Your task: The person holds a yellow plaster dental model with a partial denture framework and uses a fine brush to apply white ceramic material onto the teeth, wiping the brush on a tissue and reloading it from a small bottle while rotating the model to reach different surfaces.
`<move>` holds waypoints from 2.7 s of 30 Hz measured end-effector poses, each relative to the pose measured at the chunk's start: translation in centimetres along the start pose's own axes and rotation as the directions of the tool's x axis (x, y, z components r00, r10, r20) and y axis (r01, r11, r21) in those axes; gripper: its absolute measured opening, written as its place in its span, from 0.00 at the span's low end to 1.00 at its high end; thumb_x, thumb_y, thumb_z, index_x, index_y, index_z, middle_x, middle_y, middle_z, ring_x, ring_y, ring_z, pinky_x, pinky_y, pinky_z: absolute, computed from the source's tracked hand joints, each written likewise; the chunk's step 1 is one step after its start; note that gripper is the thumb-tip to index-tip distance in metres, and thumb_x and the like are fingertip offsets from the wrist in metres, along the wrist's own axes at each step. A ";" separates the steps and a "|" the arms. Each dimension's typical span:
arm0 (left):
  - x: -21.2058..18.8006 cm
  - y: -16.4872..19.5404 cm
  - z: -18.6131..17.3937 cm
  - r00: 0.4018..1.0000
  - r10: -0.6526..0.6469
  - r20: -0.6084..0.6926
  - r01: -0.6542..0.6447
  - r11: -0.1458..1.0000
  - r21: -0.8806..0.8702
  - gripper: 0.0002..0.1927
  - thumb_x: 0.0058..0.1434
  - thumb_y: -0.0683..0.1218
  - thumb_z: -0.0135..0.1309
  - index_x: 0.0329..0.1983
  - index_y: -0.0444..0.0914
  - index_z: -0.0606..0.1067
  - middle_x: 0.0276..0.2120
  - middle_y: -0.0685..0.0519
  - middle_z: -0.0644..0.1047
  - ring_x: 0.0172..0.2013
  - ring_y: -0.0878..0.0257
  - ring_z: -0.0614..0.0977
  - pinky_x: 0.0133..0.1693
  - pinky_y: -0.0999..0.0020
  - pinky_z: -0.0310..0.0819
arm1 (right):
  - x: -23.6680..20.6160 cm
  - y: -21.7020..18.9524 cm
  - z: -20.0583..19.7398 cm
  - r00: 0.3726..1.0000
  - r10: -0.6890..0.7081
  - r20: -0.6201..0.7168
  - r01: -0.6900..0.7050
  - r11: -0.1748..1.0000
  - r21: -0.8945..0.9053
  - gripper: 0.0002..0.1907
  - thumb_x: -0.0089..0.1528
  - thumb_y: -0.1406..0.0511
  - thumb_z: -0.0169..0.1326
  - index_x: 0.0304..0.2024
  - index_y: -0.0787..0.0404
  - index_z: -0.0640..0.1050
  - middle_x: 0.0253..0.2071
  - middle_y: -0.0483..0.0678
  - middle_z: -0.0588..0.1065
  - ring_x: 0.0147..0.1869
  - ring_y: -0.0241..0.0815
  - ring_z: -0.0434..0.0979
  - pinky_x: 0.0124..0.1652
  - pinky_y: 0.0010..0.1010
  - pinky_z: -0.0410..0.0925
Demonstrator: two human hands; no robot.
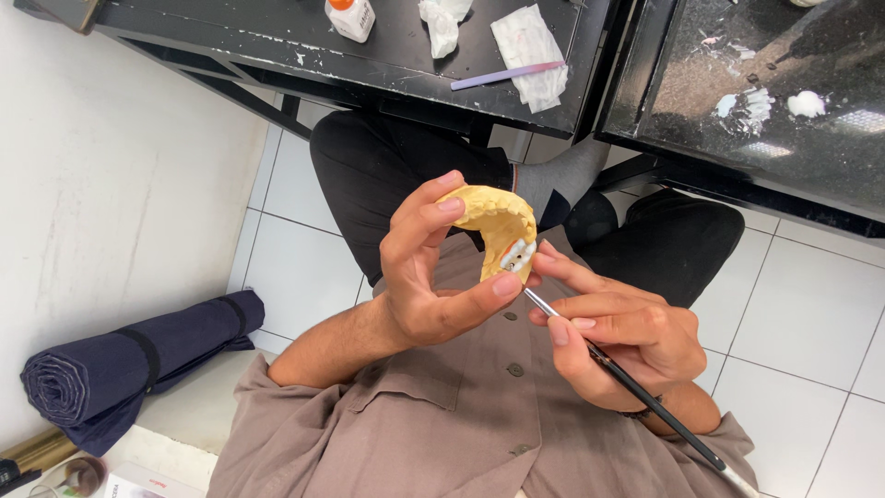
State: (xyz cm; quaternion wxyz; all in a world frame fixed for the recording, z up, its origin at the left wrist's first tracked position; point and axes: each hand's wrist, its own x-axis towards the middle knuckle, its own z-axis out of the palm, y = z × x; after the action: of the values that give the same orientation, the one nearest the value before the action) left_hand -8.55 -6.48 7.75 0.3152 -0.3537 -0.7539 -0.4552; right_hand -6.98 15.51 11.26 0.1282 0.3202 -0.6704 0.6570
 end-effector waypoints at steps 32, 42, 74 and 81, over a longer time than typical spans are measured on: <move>0.1 -0.1 0.1 1.000 0.014 -0.009 -0.014 1.000 0.005 0.29 0.69 0.37 0.73 0.64 0.51 0.71 0.68 0.42 0.53 0.73 0.39 0.58 0.62 0.53 0.80 | -0.1 0.0 0.0 1.000 0.021 -0.011 -0.020 0.999 0.025 0.10 0.62 0.78 0.55 0.41 0.67 0.69 0.35 0.61 0.80 0.59 0.67 0.80 0.62 0.59 0.71; -0.1 0.0 0.2 1.000 0.011 -0.003 -0.011 1.000 0.014 0.28 0.70 0.36 0.70 0.65 0.51 0.71 0.68 0.42 0.53 0.73 0.39 0.58 0.62 0.52 0.80 | -0.2 0.2 0.1 1.000 -0.002 -0.014 0.002 1.000 -0.018 0.10 0.60 0.78 0.56 0.41 0.67 0.71 0.33 0.61 0.80 0.57 0.66 0.81 0.62 0.60 0.72; 0.1 -1.1 -1.8 0.759 -0.446 0.475 0.634 0.339 -0.695 0.39 0.69 0.37 0.65 0.77 0.42 0.58 0.70 0.51 0.55 0.66 0.63 0.67 0.70 0.63 0.74 | -2.6 2.4 -6.1 0.946 0.163 -0.281 -0.120 0.979 0.163 0.06 0.65 0.73 0.61 0.43 0.66 0.77 0.35 0.55 0.76 0.35 0.44 0.81 0.30 0.33 0.78; -0.1 -2.4 -1.9 0.761 -0.521 0.386 0.639 0.501 -0.584 0.38 0.68 0.38 0.66 0.76 0.41 0.59 0.68 0.51 0.55 0.68 0.63 0.65 0.70 0.62 0.76 | -1.0 5.8 -7.8 0.900 0.260 -0.351 -0.228 0.965 0.131 0.11 0.70 0.67 0.53 0.48 0.70 0.79 0.41 0.56 0.77 0.41 0.44 0.81 0.36 0.37 0.79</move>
State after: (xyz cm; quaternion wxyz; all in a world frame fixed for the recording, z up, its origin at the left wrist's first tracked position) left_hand -10.15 -9.04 7.34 -0.0720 -0.2047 -0.6262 -0.7489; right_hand -11.65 22.84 6.84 0.1531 0.1112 -0.6406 0.7442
